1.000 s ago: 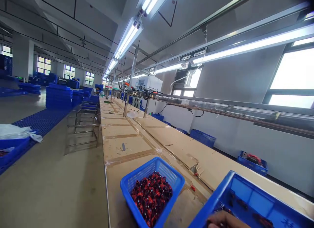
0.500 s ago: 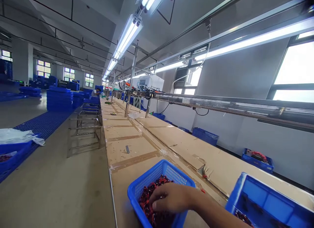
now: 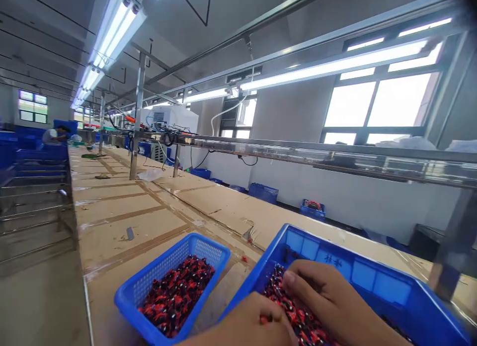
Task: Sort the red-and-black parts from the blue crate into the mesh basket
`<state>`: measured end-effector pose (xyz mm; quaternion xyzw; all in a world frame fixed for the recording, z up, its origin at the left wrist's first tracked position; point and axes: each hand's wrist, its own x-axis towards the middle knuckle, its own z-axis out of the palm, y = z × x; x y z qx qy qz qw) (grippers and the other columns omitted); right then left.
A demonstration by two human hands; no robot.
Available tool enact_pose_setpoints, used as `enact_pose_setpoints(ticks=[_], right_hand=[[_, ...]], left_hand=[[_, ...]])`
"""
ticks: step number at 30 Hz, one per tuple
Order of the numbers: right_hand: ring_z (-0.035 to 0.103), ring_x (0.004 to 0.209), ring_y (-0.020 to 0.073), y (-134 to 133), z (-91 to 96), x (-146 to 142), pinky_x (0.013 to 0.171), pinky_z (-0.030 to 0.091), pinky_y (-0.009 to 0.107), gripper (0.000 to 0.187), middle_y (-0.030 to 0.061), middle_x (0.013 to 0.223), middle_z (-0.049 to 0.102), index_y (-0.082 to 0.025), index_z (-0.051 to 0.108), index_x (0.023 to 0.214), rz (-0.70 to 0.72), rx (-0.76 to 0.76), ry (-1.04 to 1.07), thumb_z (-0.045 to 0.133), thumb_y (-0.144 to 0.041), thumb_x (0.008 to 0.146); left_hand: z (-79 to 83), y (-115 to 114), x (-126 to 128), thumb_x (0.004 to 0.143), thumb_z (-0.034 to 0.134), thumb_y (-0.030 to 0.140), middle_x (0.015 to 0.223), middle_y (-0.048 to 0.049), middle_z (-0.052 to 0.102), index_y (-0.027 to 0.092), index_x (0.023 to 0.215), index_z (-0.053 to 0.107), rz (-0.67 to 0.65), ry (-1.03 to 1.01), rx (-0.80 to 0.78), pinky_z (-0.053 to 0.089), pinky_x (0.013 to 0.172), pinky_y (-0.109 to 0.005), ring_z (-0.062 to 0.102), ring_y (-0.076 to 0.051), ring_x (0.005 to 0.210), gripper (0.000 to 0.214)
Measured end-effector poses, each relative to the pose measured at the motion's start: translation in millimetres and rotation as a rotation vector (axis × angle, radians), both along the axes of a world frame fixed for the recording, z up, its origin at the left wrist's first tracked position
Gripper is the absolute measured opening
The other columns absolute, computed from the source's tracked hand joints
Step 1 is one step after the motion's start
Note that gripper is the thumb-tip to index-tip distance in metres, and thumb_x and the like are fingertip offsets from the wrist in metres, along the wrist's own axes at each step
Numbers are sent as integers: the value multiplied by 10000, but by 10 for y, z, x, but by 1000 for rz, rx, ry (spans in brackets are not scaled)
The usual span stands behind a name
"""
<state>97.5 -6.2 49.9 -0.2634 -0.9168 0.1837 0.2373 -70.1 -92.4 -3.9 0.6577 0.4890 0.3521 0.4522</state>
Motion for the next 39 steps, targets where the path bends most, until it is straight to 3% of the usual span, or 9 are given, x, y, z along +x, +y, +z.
enact_pose_setpoints(ticks=[2, 5, 9, 12, 17, 24, 30, 34, 39], right_hand=[[558, 682, 175, 80, -111, 194, 626, 399, 280, 353, 7, 740, 606, -210, 588, 791, -99, 93, 130, 365, -394, 994], [604, 799, 191, 180, -347, 357, 720, 430, 301, 173, 32, 946, 636, -221, 607, 971, -157, 187, 176, 451, -292, 957], [638, 905, 218, 317, -627, 400, 766, 453, 306, 233, 44, 1044, 641, -233, 610, 1113, -251, 111, 147, 551, -244, 887], [635, 947, 238, 472, -701, 412, 807, 438, 321, 229, 72, 1027, 676, -197, 648, 1088, -327, 34, 154, 527, -283, 914], [642, 810, 202, 678, -707, 439, 698, 418, 290, 231, 31, 840, 721, -209, 705, 960, -319, -60, 157, 501, -317, 935], [560, 576, 137, 699, -637, 462, 512, 368, 234, 219, -8, 689, 643, -187, 677, 989, -328, -390, 303, 586, -346, 869], [596, 812, 198, 576, -498, 510, 730, 458, 319, 203, 31, 876, 653, -233, 695, 1046, -290, 76, 208, 619, -203, 860], [593, 961, 212, 538, -477, 514, 847, 487, 358, 397, 52, 1024, 635, -252, 606, 1244, -246, 144, 230, 644, -176, 856], [624, 1002, 200, 539, -473, 530, 884, 492, 350, 285, 33, 1075, 683, -254, 661, 1103, -217, 158, 272, 650, -143, 841]], left_hand=[[78, 320, 142, 855, 487, 364, 594, 32, 487, 180, 746, 618, 114, -146, -129, 250, 408, -203, 374, -75, 436, 251], [106, 799, 359, 786, 513, 434, 540, 55, 412, 174, 642, 498, 288, -513, -498, 82, 391, -198, 190, -36, 359, 298], [-32, 1290, 557, 827, 361, 488, 514, 61, 378, 193, 649, 414, 323, -565, -545, 54, 406, -180, 192, -39, 348, 349], [-179, 1474, 622, 804, 360, 455, 479, 66, 336, 199, 621, 387, 319, -505, -566, 57, 399, -183, 177, -43, 341, 316], [-288, 1521, 639, 764, 410, 420, 515, 52, 394, 197, 623, 395, 325, -397, -559, 58, 394, -195, 179, -35, 332, 264], [-153, 1429, 590, 788, 494, 440, 515, 65, 364, 185, 650, 460, 251, -297, -360, 95, 410, -204, 207, -44, 393, 292], [-97, 1336, 485, 819, 469, 581, 546, 50, 398, 178, 670, 499, 147, -232, -207, 164, 423, -202, 269, -61, 438, 431], [0, 1283, 476, 827, 422, 550, 508, 66, 343, 175, 711, 538, 127, -311, -276, 107, 421, -212, 200, -56, 407, 408], [58, 1225, 500, 827, 434, 508, 514, 60, 363, 180, 643, 462, 114, -342, -345, 65, 427, -212, 179, -40, 395, 377]])
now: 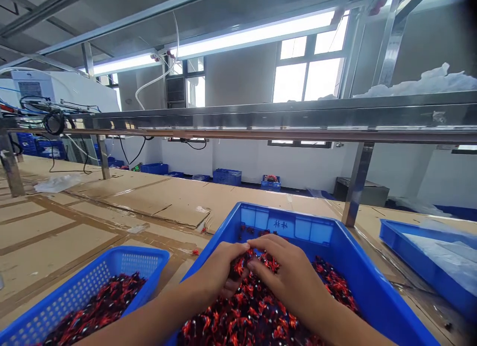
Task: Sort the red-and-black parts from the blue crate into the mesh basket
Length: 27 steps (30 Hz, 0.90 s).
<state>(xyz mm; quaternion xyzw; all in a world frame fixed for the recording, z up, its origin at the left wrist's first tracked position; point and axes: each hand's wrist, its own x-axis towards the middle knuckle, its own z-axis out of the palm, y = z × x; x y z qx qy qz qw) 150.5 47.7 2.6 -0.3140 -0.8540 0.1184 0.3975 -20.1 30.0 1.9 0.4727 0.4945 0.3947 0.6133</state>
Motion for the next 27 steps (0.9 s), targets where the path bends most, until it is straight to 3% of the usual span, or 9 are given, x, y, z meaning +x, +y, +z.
enact_pose_setpoints(ticks=[8, 15, 21, 27], right_hand=[[639, 899, 206, -1, -17, 42, 783, 505, 347, 216, 64, 982, 702, -220, 643, 1104, 49, 125, -39, 534, -213, 918], [633, 768, 184, -34, 77, 154, 702, 514, 302, 131, 32, 835, 676, -222, 630, 921, 161, -55, 183, 508, -234, 876], [666, 784, 195, -94, 121, 159, 700, 544, 280, 190, 44, 867, 708, -253, 673, 987, 188, 70, 160, 552, -212, 846], [699, 813, 196, -89, 82, 141, 699, 573, 258, 252, 41, 907, 733, -268, 680, 1034, 209, 151, 178, 571, -164, 832]], left_hand=[[-5, -6, -36, 840, 449, 579, 564, 49, 431, 175, 670, 493, 4, -52, 4, 77, 410, -197, 206, -26, 383, 440], [44, -8, -43, 832, 452, 523, 504, 58, 401, 189, 686, 529, 19, -110, 59, 68, 394, -195, 188, -31, 354, 373], [-18, 23, -77, 795, 532, 496, 490, 56, 409, 196, 594, 426, -20, -194, 44, 71, 357, -202, 190, -32, 325, 377], [-13, 25, -113, 788, 531, 491, 513, 61, 416, 198, 615, 427, -32, -240, -2, 76, 357, -189, 179, -31, 337, 356]])
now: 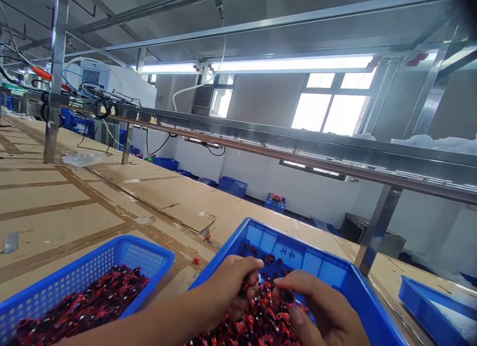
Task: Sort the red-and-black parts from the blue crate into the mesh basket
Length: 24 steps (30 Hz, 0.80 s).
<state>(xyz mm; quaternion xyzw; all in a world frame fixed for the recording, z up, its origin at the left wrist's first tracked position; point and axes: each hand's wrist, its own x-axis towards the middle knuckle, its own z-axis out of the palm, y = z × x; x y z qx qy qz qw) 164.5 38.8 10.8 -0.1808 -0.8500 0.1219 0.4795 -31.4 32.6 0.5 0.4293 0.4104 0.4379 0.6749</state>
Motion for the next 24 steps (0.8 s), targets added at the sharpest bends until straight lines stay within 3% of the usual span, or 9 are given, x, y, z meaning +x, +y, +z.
enact_pose_setpoints(ticks=[5, 8, 11, 15, 17, 18, 19, 21, 24], right_hand=[[704, 821, 179, 7, 26, 13, 729, 571, 231, 384, 24, 930, 733, -298, 646, 1129, 92, 112, -19, 598, -97, 805], [696, 842, 187, -14, 9, 11, 757, 563, 246, 364, 36, 952, 731, -300, 667, 1109, 120, 34, -12, 598, -106, 808], [668, 822, 212, 4, -52, -3, 741, 556, 296, 202, 66, 890, 711, -255, 699, 1007, 112, -323, 122, 615, -229, 824], [585, 661, 191, 124, -129, -53, 577, 509, 310, 263, 49, 803, 643, -220, 663, 945, 409, -1036, 399, 599, -369, 738], [518, 570, 147, 168, -159, -95, 478, 437, 264, 280, 40, 810, 610, -199, 645, 916, 498, -1258, 441, 578, -385, 718], [456, 508, 116, 171, -173, -121, 432, 374, 233, 269, 21, 762, 581, -194, 632, 897, 490, -1287, 405, 577, -399, 731], [384, 465, 92, 158, -184, -151, 411, 309, 211, 257, -7, 696, 540, -194, 618, 880, 447, -1242, 334, 587, -412, 750], [301, 453, 79, 92, -198, -217, 430, 240, 206, 252, -53, 594, 454, -200, 604, 863, 297, -987, 111, 654, -418, 748], [369, 519, 105, -49, -197, -314, 516, 282, 232, 218, -60, 569, 459, -201, 618, 834, -55, -550, -160, 741, -300, 684]], left_hand=[[-5, -14, 4, 810, 487, 503, 534, 54, 453, 201, 615, 416, 11, 8, -10, 82, 357, -187, 172, -35, 336, 366], [-2, -20, 17, 824, 456, 519, 530, 48, 463, 203, 617, 433, 24, 34, -1, 102, 350, -187, 193, -41, 330, 379], [9, -22, 17, 833, 439, 556, 535, 42, 476, 206, 627, 448, 31, 37, -14, 105, 353, -182, 205, -43, 332, 406], [18, -34, 13, 839, 428, 567, 522, 40, 468, 204, 621, 457, -1, 37, -14, 92, 358, -179, 194, -42, 336, 424], [16, -52, 24, 845, 408, 585, 512, 37, 465, 202, 608, 454, -26, 75, 0, 91, 355, -182, 190, -44, 332, 453], [14, -64, 35, 850, 391, 600, 508, 34, 464, 201, 602, 450, -36, 105, 4, 96, 354, -183, 190, -45, 332, 474], [10, -75, 48, 854, 373, 617, 504, 32, 462, 200, 599, 454, -39, 143, 4, 106, 354, -184, 196, -48, 333, 495], [0, -97, 81, 859, 347, 646, 499, 24, 458, 196, 600, 486, -21, 233, 24, 144, 353, -188, 243, -60, 344, 537], [-9, -115, 134, 859, 337, 671, 522, 8, 471, 187, 591, 522, 29, 322, 79, 242, 369, -200, 364, -90, 399, 583]])
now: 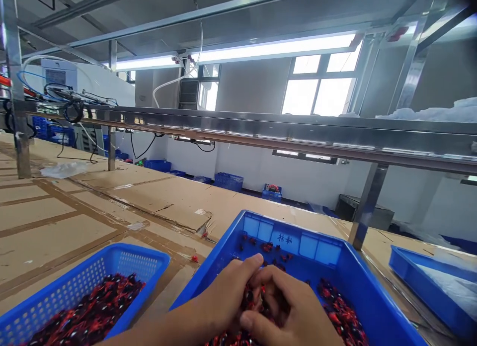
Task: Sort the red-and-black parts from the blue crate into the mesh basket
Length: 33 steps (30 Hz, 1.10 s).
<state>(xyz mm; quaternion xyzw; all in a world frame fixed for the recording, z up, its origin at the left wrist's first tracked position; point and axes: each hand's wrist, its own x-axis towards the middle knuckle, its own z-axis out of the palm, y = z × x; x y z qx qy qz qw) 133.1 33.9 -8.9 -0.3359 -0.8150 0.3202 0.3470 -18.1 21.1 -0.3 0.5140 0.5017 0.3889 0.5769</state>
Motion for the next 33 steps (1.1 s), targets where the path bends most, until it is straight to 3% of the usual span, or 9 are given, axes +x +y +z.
enact_pose_setpoints(ticks=[3, 9, 16, 20, 22, 26, 28, 30, 33], right_hand=[[437, 521, 118, -90, -3, -56, 550, 337, 243, 139, -50, 576, 510, -205, 629, 818, -156, 218, -107, 688, -186, 693], [440, 441, 91, -109, 21, -5, 468, 347, 205, 180, -68, 550, 496, -219, 647, 882, -136, 494, -80, 581, -136, 738], [453, 451, 98, -95, 84, 67, 463, 352, 207, 234, -68, 553, 478, -217, 633, 916, -170, 533, -106, 547, -104, 731], [425, 475, 90, -124, 117, 70, 483, 324, 215, 250, -64, 582, 488, -212, 617, 868, -158, 435, -73, 556, -81, 664], [408, 499, 89, -138, 161, 95, 473, 292, 211, 202, -53, 604, 493, -205, 587, 819, -92, 265, 48, 566, -111, 641], [278, 431, 68, -78, 247, 190, 344, 211, 183, 148, -32, 681, 495, -217, 509, 788, 244, -562, 557, 491, -333, 698], [296, 431, 76, -10, 258, 222, 284, 179, 176, 206, -7, 762, 523, -220, 515, 809, 344, -860, 741, 463, -390, 704], [294, 427, 76, 51, 248, 222, 276, 148, 168, 188, -20, 718, 501, -222, 516, 797, 310, -932, 753, 503, -399, 734], [244, 413, 67, 76, 212, 177, 353, 175, 175, 179, -79, 543, 368, -220, 530, 761, 91, -606, 491, 596, -383, 795]], left_hand=[[12, 1, 37, 829, 337, 717, 532, 16, 468, 198, 592, 477, 24, -27, -78, 234, 368, -200, 361, -88, 396, 588], [20, 50, 17, 795, 373, 733, 506, 43, 440, 216, 626, 421, -20, -92, -97, 172, 356, -195, 285, -72, 363, 546], [-96, 145, -9, 780, 533, 628, 423, 76, 371, 217, 627, 451, -33, 62, 77, 161, 343, -206, 279, -75, 336, 446], [-162, 204, -25, 748, 634, 495, 459, 90, 362, 207, 592, 375, 42, 105, 152, 195, 416, -191, 278, -55, 405, 417], [-178, 214, -43, 753, 640, 425, 501, 92, 362, 205, 609, 361, 54, 131, 209, 211, 454, -190, 274, -57, 459, 384], [-155, 179, -59, 770, 642, 363, 571, 93, 313, 212, 653, 317, 82, 228, 360, 211, 501, -203, 248, -74, 552, 377], [-127, 142, -53, 796, 626, 363, 596, 89, 308, 215, 673, 311, 48, 255, 399, 225, 520, -209, 248, -80, 573, 369], [-104, 106, -42, 810, 619, 359, 618, 84, 322, 218, 695, 316, 13, 279, 411, 249, 544, -210, 268, -85, 594, 353], [-91, 66, -24, 816, 615, 345, 680, 67, 396, 214, 747, 361, -35, 293, 404, 294, 589, -210, 338, -94, 654, 294]])
